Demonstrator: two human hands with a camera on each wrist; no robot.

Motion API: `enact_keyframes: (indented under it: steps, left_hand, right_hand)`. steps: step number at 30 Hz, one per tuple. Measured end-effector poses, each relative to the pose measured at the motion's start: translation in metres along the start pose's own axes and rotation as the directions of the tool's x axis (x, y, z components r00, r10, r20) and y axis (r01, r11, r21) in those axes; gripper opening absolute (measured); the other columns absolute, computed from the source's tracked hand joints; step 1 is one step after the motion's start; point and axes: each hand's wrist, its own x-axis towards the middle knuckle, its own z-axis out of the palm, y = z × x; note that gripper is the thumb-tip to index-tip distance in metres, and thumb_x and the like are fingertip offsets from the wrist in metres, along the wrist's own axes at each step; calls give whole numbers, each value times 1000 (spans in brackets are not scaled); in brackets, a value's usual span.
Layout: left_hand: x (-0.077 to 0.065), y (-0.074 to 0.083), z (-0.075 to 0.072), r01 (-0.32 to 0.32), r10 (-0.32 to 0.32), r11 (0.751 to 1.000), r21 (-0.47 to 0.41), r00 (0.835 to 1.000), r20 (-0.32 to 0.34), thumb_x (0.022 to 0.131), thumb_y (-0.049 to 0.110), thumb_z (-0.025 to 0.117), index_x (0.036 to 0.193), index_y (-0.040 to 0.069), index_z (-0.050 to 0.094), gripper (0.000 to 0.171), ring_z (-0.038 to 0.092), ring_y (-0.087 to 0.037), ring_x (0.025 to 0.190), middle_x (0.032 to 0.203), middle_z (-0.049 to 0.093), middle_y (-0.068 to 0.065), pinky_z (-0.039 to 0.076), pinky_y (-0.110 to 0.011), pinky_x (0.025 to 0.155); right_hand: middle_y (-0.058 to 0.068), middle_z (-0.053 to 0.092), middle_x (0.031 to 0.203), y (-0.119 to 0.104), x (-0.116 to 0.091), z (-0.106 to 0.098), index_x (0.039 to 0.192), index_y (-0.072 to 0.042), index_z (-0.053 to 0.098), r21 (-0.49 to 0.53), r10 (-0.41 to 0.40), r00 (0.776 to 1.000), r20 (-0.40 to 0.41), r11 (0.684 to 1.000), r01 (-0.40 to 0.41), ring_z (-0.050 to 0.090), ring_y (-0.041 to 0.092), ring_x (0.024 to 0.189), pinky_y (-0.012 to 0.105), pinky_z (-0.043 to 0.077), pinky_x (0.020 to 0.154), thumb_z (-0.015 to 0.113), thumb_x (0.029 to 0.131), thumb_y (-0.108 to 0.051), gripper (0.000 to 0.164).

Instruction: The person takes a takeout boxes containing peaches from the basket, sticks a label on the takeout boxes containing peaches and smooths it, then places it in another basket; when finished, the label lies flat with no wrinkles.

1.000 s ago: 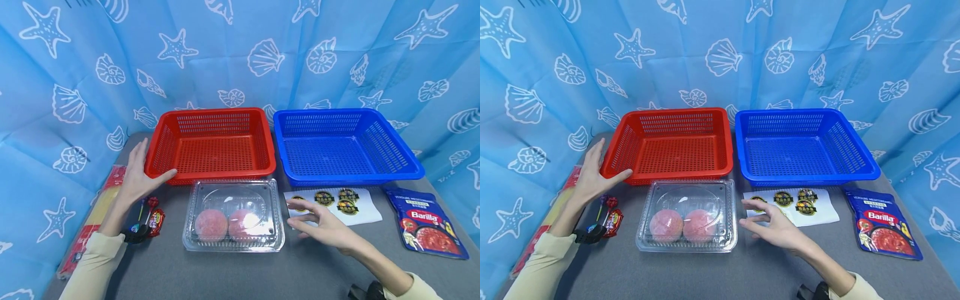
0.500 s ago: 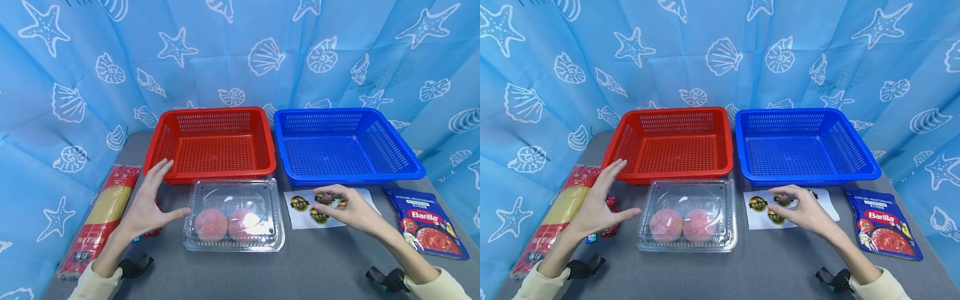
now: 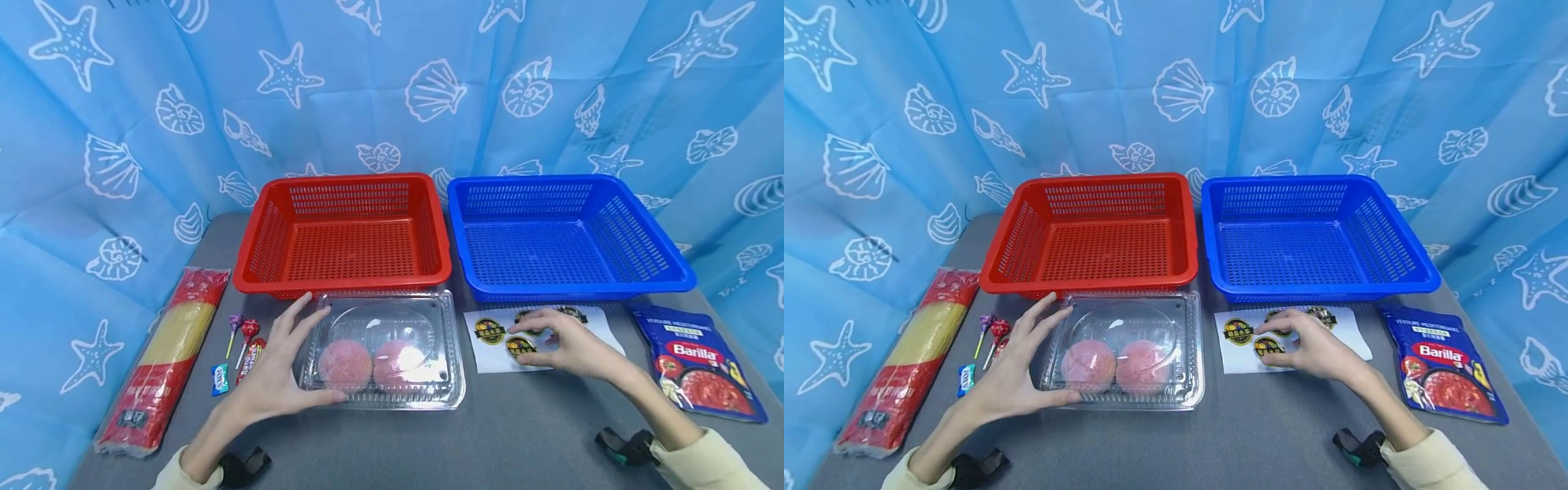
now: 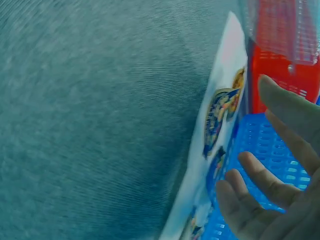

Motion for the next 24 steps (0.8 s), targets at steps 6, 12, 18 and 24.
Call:
enact_keyframes:
  steps: [6,12,18,24]
  left_hand:
    - [0,-3,4,32,-30,999,-38,998,51,66,47,90,153,23,41,102,19,-41,153,171,14,-7,34,-82,106]
    - [2,-4,6,90,-83,995,-53,989,122,65,53,90,152,24,33,108,11,-45,155,173,3,-12,31,-85,105]
    - [2,-3,7,138,-128,988,-64,981,148,66,56,88,149,29,30,104,12,-42,155,174,1,-9,31,-83,107]
    - [1,0,10,151,-145,988,-40,981,131,66,57,89,149,29,31,105,11,-42,156,174,0,-7,31,-82,109]
  right_hand:
    - [18,66,124,3,3,8,116,-17,77,-42,34,997,66,999,-31,62,36,111,37,57,81,89,77,-30,43]
    - [11,65,118,2,5,14,112,-22,79,-113,46,997,56,993,-39,58,30,109,43,47,86,89,76,-32,39]
    - [8,64,116,3,6,14,112,-20,80,-129,50,997,65,991,-41,56,24,105,37,46,84,89,76,-31,39]
    - [11,63,116,4,6,14,112,-15,79,-97,23,997,75,995,-15,57,24,104,30,54,79,89,76,-28,40]
